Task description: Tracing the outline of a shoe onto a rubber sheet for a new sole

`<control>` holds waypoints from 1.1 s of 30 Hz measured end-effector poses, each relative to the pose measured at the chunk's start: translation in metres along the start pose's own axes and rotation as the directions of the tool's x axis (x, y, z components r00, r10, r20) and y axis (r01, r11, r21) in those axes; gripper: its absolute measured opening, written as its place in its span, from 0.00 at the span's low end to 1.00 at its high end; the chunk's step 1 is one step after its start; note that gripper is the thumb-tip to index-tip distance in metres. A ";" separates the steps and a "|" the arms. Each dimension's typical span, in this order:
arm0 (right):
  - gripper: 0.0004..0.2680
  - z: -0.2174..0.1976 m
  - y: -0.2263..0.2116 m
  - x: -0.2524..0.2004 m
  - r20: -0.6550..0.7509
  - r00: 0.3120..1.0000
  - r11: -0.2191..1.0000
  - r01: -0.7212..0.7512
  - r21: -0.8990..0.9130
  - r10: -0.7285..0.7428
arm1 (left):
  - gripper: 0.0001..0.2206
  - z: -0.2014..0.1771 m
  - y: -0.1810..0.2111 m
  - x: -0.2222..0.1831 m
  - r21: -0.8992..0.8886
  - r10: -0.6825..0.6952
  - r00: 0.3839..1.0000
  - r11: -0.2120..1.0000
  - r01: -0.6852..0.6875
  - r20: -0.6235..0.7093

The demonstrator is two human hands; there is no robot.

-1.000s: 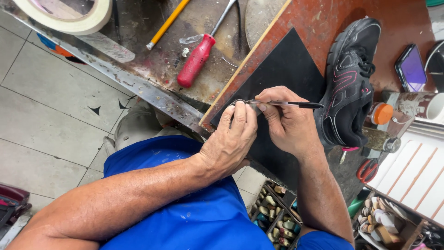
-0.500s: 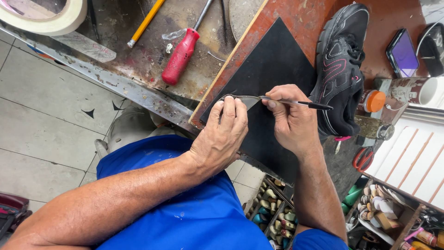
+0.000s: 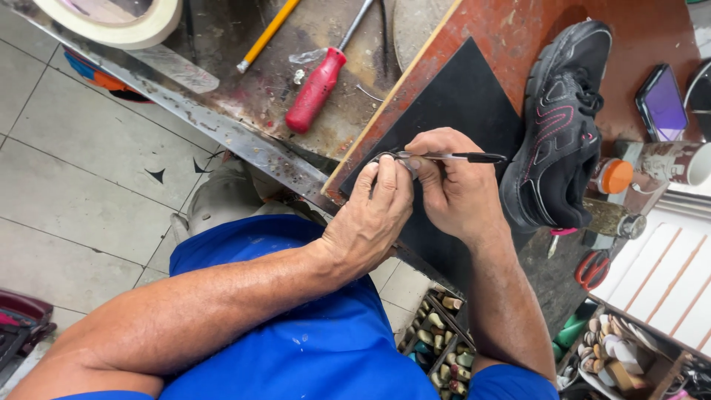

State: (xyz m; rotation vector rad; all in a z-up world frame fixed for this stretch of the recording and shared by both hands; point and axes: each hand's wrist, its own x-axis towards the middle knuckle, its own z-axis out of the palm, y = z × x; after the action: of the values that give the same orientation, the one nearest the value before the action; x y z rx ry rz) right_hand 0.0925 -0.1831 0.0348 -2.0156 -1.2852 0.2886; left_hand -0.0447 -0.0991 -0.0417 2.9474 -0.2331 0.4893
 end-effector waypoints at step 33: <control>0.02 0.040 -0.049 -0.079 -0.429 0.884 0.979 -0.128 0.159 0.185 | 0.22 -0.044 -0.064 0.111 -0.341 0.392 0.654 0.916 -0.212 0.647</control>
State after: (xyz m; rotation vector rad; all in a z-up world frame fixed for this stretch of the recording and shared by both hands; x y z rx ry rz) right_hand -0.0006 -0.2207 0.0250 -1.9339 -0.8003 -0.0202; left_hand 0.0563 -0.0438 0.0289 2.6952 -0.8191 -0.6521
